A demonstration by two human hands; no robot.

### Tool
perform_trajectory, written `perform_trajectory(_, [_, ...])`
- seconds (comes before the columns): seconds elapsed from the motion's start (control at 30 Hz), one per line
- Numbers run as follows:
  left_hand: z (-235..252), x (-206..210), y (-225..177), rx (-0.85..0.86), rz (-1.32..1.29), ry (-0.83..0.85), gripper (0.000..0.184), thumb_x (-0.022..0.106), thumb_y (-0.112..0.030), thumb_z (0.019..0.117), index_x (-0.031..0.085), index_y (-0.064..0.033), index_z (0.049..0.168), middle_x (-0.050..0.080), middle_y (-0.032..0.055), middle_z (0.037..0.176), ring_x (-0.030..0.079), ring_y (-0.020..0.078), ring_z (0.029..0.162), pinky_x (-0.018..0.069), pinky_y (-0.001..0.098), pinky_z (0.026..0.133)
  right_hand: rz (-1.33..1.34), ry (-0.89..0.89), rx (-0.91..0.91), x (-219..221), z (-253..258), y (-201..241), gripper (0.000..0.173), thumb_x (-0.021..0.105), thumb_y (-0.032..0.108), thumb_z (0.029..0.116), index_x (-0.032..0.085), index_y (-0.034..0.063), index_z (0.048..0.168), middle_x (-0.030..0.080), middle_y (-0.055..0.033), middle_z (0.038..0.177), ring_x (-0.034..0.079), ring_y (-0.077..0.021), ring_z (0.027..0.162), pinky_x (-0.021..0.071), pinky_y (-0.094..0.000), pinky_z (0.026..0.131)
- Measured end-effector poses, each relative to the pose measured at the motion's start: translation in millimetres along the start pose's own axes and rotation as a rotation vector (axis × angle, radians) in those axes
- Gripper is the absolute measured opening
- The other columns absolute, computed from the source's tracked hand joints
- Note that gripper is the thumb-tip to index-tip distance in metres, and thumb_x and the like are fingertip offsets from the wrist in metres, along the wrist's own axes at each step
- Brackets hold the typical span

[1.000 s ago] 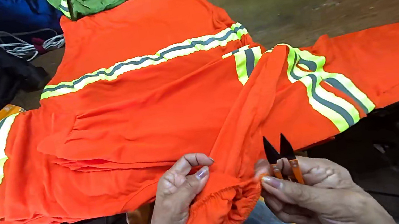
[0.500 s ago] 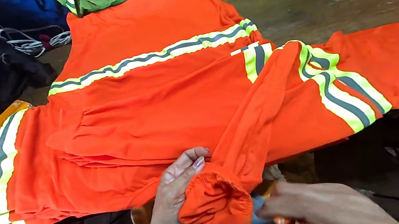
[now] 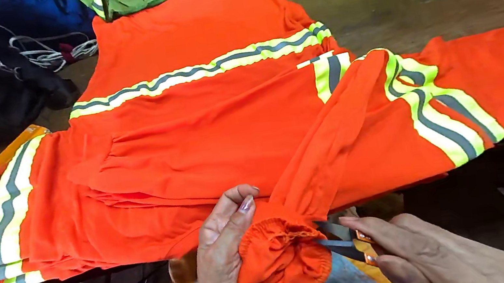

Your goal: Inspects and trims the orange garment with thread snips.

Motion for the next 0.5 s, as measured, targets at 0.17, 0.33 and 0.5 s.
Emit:
perform_trajectory(0.17, [-4.3,1.6,4.9,-0.016,-0.056,-0.019,0.019,0.057,-0.017,0.1028,0.071,-0.0066,0.110,0.070,0.0100,0.091,0.072,0.0120,0.083,0.0613,0.0288,0.075,-0.099,-0.064,-0.052,-1.1,2.2,6.0,0.040,0.042,0.030,0.1099,0.069,0.0018,0.117,0.059,-0.0106,0.078,0.054,-0.0171,0.071,0.0428,-0.0254,0.063])
perform_trajectory(0.33, [-6.3,1.5,6.8,-0.015,-0.072,-0.045,0.020,0.055,-0.015,0.1033,0.070,-0.0048,0.110,0.071,0.0114,0.092,0.072,0.0131,0.084,0.0615,0.0297,0.076,-0.129,-0.137,-0.047,-0.4,1.5,10.0,0.036,0.046,0.028,0.1094,0.069,0.0017,0.116,0.064,-0.0127,0.080,0.057,-0.0211,0.070,0.0452,-0.0292,0.063])
perform_trajectory(0.5, [-6.4,0.2,8.6,-0.012,-0.061,-0.064,0.020,0.056,-0.015,0.1025,0.071,-0.0045,0.111,0.070,0.0116,0.092,0.072,0.0135,0.084,0.0615,0.0305,0.076,-0.113,-0.146,-0.040,0.8,1.3,9.8,0.037,0.044,0.030,0.1098,0.069,0.0026,0.115,0.063,-0.0119,0.080,0.056,-0.0199,0.068,0.0448,-0.0285,0.063])
Point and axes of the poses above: each hand's wrist, its own z-axis towards the middle knuckle, its own x-axis out of the palm, y = z × x, the point moved 6 cm from there along z, towards the middle knuckle
